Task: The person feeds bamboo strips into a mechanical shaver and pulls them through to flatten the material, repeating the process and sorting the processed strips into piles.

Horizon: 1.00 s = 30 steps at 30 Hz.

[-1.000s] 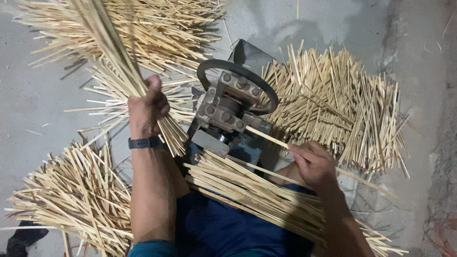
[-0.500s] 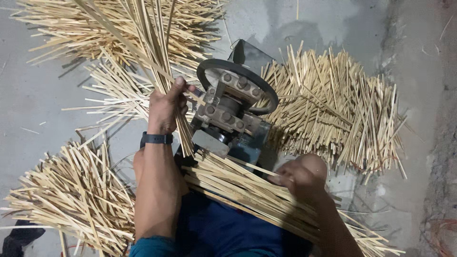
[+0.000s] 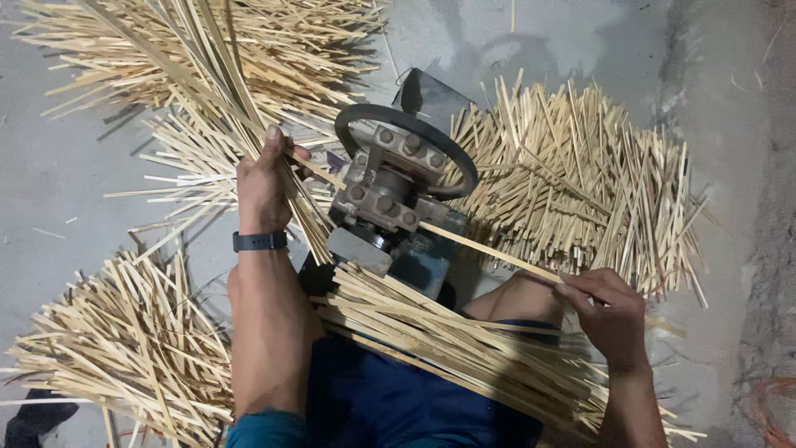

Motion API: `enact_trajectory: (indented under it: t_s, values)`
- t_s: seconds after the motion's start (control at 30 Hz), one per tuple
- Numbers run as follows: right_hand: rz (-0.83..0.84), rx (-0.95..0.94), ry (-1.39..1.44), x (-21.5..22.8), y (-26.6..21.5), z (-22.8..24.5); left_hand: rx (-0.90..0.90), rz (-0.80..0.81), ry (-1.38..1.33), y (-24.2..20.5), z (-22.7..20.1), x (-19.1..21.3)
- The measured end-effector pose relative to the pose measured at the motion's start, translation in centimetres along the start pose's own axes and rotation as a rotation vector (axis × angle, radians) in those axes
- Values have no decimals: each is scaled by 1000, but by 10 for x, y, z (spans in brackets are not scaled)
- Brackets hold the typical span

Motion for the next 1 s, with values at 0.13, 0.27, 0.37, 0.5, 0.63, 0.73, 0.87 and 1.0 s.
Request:
enact_trajectory:
  t_s: [0.13, 0.27, 0.37, 0.5, 0.63, 0.73, 0.87, 1.0]
  values:
    - [-7, -90, -44, 5, -8, -2, -33, -29, -1, 17, 12, 8]
    - [-1, -283, -19, 8, -40, -48, -212, 36, -248, 27, -11, 46]
    - [-25, -297, -140, 30, -82, -109, -184, -162, -395, 8, -30, 80]
    - [-357, -705, 81, 52, -150, -200, -128, -209, -244, -5, -32, 84]
    - [-652, -947, -346, 52, -186, -207, -95, -183, -145, -5, -25, 64]
    - [-591, -920, -432, 41, -184, -201, -56, -220, -147, -6, -20, 50]
    - [-196, -353, -213, -9, -149, -151, -32, -243, -110, -8, -13, 45]
    - [386, -36, -185, -79, -71, -39, -29, -253, -138, -2, -9, 41]
Point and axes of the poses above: each hand's wrist, its own y-axis towards the middle knuckle, its own x-axis out of the back of the hand, z = x × y, the point moved 2 cm from there along y, towards the middle knuckle, and after that the axes turned 2 degrees about z, right-handed, at the moved point
